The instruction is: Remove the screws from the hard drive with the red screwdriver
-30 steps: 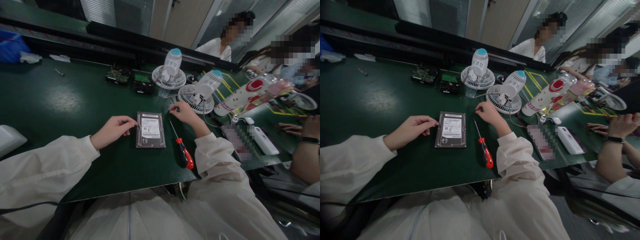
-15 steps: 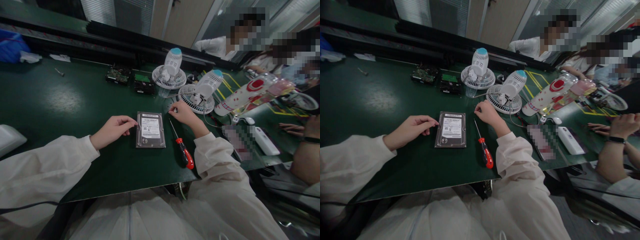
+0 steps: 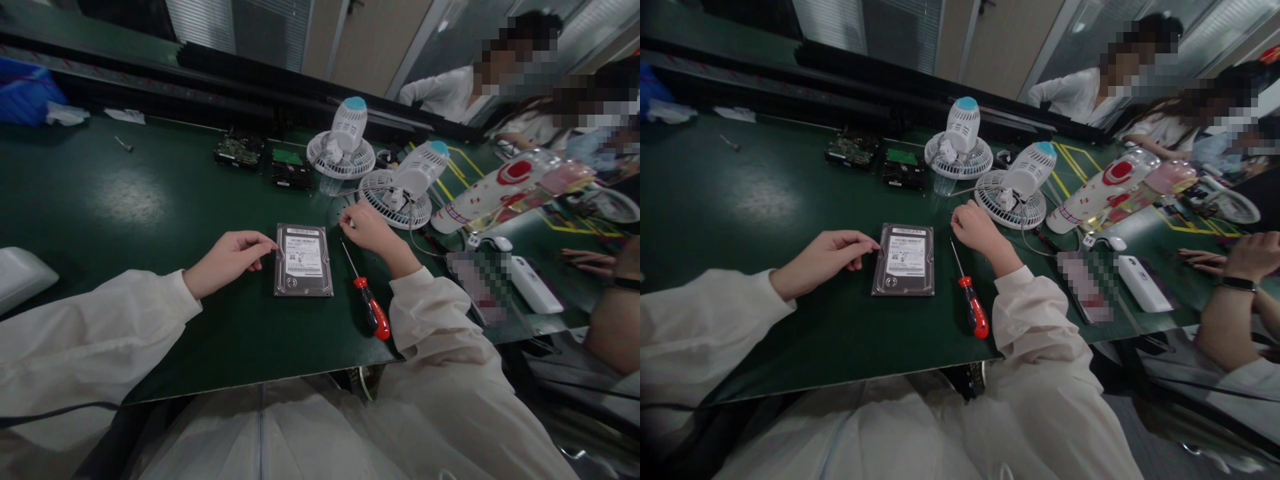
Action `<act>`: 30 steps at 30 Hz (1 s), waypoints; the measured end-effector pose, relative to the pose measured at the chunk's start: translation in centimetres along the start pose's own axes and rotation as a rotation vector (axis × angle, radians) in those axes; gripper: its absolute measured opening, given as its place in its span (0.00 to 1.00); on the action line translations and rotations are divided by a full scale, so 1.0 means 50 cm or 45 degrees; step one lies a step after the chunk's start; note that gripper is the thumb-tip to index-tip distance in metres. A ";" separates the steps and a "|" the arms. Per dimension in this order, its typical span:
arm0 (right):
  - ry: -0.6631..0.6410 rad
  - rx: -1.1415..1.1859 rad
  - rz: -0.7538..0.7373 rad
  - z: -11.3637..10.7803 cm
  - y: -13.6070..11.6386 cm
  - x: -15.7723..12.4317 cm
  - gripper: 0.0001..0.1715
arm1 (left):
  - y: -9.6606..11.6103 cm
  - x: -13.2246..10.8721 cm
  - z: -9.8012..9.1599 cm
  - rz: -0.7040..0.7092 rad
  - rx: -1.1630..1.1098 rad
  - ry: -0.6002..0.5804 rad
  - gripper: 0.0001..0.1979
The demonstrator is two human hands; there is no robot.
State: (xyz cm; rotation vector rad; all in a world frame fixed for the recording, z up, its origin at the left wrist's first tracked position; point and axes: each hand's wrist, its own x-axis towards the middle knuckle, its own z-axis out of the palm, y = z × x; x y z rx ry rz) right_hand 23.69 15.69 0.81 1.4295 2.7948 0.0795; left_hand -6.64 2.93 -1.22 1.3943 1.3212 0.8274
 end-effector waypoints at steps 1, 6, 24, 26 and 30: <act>-0.010 -0.010 0.001 -0.001 -0.001 0.001 0.22 | 0.002 -0.001 0.001 0.001 0.005 0.002 0.15; -0.082 -0.061 0.000 -0.011 -0.006 0.003 0.22 | 0.002 -0.001 0.002 0.015 0.014 -0.005 0.15; -0.207 0.473 -0.128 -0.054 -0.019 0.019 0.21 | 0.003 0.001 -0.003 -0.015 -0.012 0.038 0.14; -0.231 0.592 -0.208 -0.063 -0.042 0.044 0.20 | 0.010 0.006 -0.003 -0.033 -0.031 0.102 0.13; -0.331 0.757 -0.328 -0.063 -0.095 0.110 0.18 | 0.027 0.022 0.004 -0.046 -0.034 0.193 0.16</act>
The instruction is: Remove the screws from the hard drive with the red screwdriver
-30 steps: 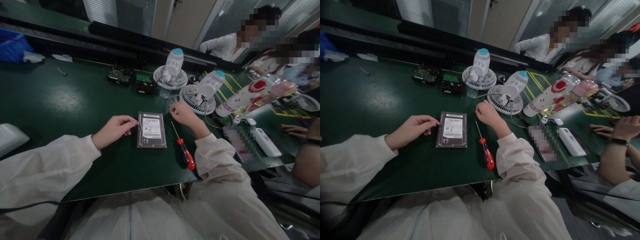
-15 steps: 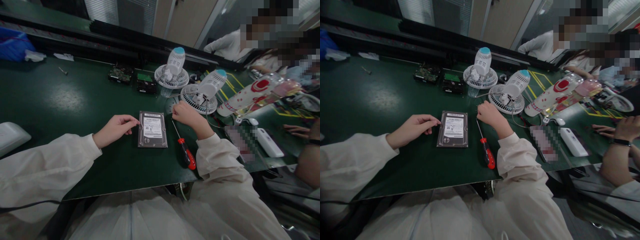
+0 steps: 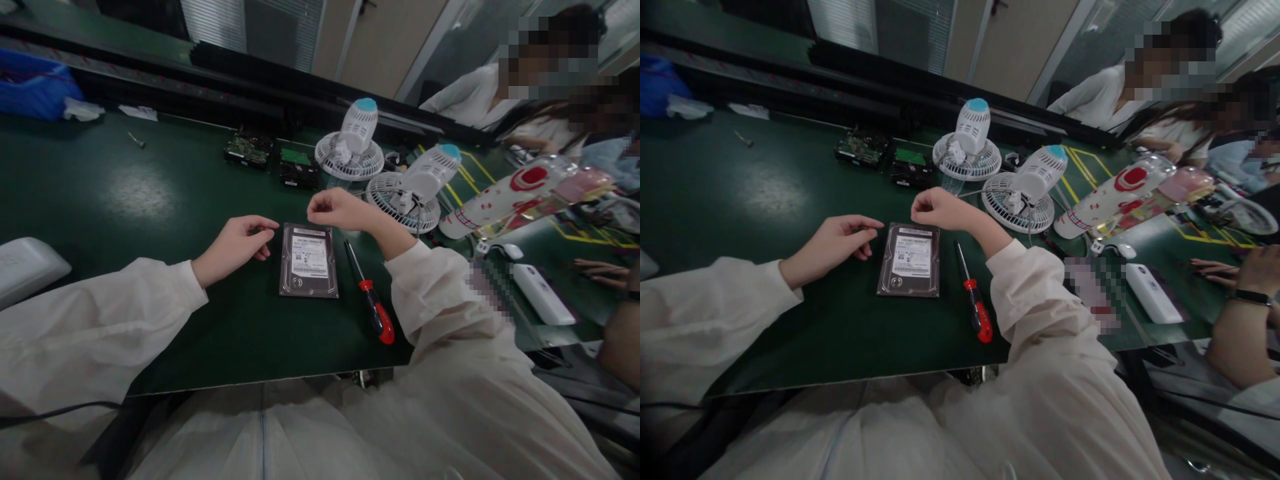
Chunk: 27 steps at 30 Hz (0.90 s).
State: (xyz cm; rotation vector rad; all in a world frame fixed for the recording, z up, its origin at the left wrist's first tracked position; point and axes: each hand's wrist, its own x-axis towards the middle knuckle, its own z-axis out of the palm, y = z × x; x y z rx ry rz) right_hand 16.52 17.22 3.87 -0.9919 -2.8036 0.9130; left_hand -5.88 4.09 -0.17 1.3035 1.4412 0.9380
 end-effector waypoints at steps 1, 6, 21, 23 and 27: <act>-0.027 0.031 -0.013 0.005 -0.004 0.019 0.18 | 0.004 0.003 0.004 -0.011 0.004 0.031 0.16; -0.124 0.147 -0.018 0.031 -0.004 0.075 0.20 | 0.015 0.017 0.022 -0.043 0.017 0.047 0.17; -0.115 0.180 -0.053 0.041 -0.008 0.079 0.19 | -0.007 0.033 0.023 0.082 0.021 -0.039 0.18; -0.102 0.161 -0.056 0.040 -0.012 0.078 0.19 | -0.006 0.030 0.024 0.093 0.023 -0.029 0.16; -0.068 0.116 -0.043 0.038 -0.025 0.075 0.17 | -0.013 0.027 0.024 0.193 0.049 -0.036 0.15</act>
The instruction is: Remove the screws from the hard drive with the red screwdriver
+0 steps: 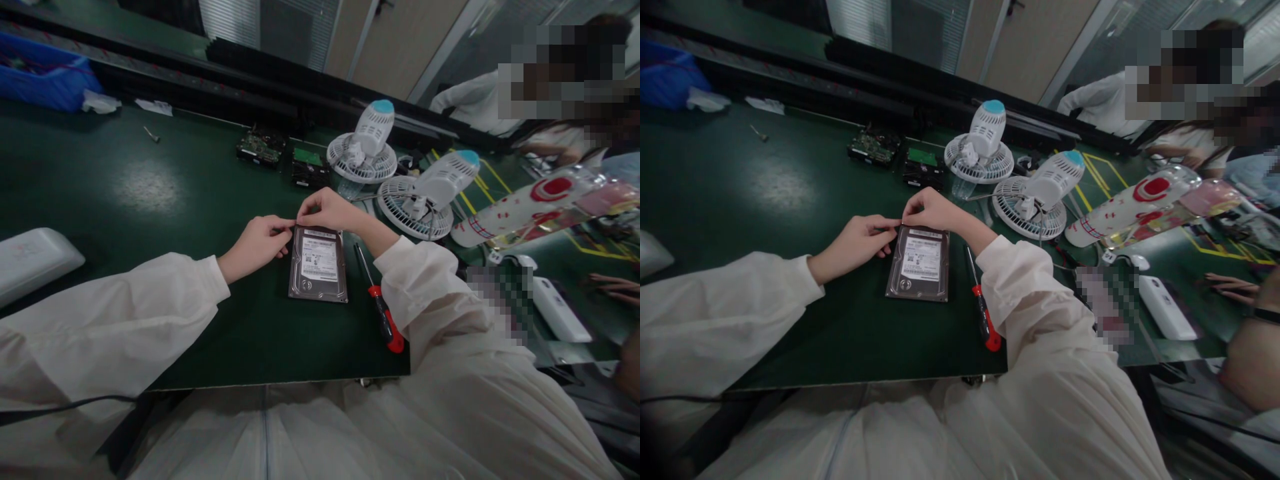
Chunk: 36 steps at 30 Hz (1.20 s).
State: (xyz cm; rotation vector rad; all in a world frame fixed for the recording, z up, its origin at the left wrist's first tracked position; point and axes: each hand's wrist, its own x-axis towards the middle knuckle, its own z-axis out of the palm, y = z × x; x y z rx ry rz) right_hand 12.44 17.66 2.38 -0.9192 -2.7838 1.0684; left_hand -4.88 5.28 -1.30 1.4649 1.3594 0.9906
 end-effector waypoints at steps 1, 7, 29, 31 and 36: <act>0.011 -0.013 0.009 0.000 -0.004 -0.001 0.17 | -0.002 -0.001 0.000 0.024 0.016 -0.008 0.15; 0.067 -0.044 0.077 -0.001 -0.020 -0.002 0.17 | 0.001 -0.008 0.001 0.088 0.098 -0.040 0.16; 0.096 -0.093 0.407 0.009 -0.066 -0.002 0.20 | -0.002 -0.011 0.000 0.146 0.151 -0.069 0.16; 0.098 -0.119 0.404 0.011 -0.067 -0.004 0.20 | -0.003 -0.011 0.000 0.149 0.148 -0.066 0.16; 0.195 -0.199 0.370 0.013 -0.076 -0.024 0.17 | 0.003 -0.012 0.002 0.116 0.169 -0.047 0.17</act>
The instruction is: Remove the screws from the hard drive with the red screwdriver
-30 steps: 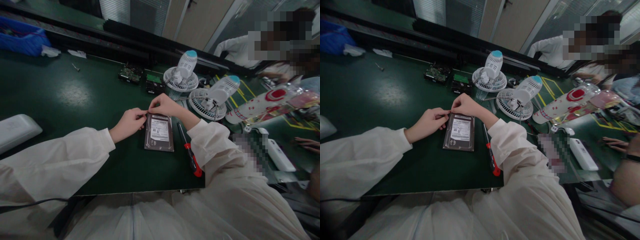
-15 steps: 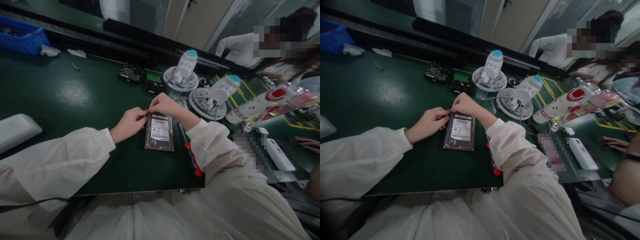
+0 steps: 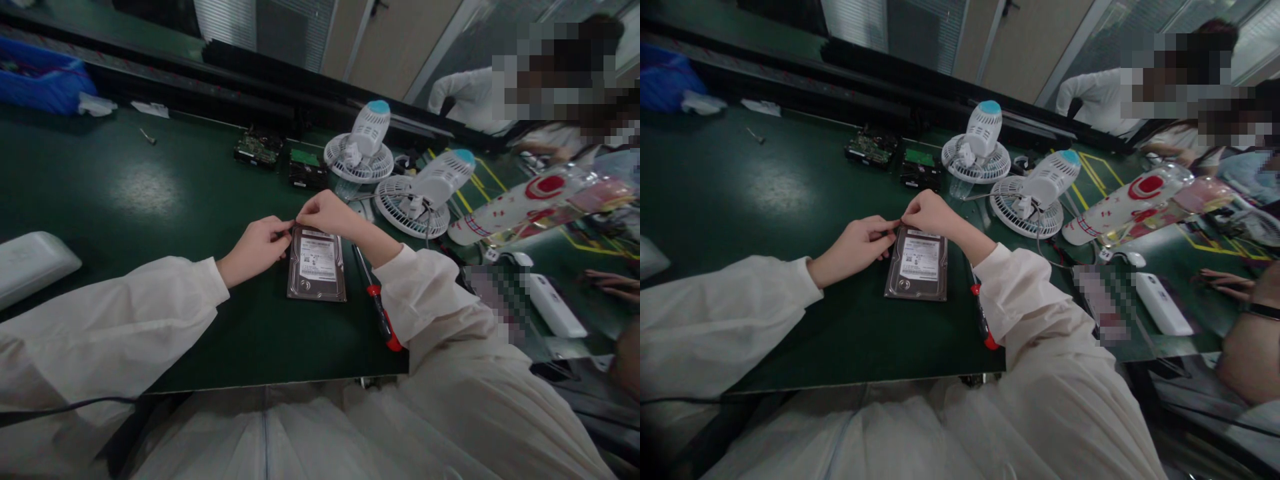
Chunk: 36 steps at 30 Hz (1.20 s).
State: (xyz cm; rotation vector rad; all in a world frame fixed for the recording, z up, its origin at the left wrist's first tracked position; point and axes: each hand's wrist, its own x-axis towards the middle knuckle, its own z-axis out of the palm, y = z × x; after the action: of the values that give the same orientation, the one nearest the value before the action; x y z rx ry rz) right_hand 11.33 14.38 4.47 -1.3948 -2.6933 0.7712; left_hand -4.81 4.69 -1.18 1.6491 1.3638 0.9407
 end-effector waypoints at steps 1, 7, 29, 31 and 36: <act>0.042 -0.017 -0.009 -0.004 -0.001 -0.013 0.15 | 0.001 0.000 0.000 -0.008 0.004 0.008 0.18; 0.338 -0.216 0.059 -0.026 0.000 -0.175 0.15 | 0.000 -0.002 0.002 -0.046 -0.014 0.044 0.20; 0.858 -0.070 0.584 0.069 0.034 -0.503 0.19 | -0.014 0.003 -0.004 -0.102 -0.040 0.141 0.25; 0.998 -0.118 0.562 0.034 0.029 -0.501 0.20 | -0.015 0.004 -0.003 -0.108 -0.052 0.130 0.26; 1.089 -0.143 0.404 -0.048 0.027 -0.451 0.20 | -0.015 0.004 -0.004 -0.125 -0.077 0.099 0.27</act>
State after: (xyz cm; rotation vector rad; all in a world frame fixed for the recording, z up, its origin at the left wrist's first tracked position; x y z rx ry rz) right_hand 26.50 -1.33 10.73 -1.6821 -1.8967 -0.0236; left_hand -5.26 4.97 -1.78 1.5005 1.4406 0.9880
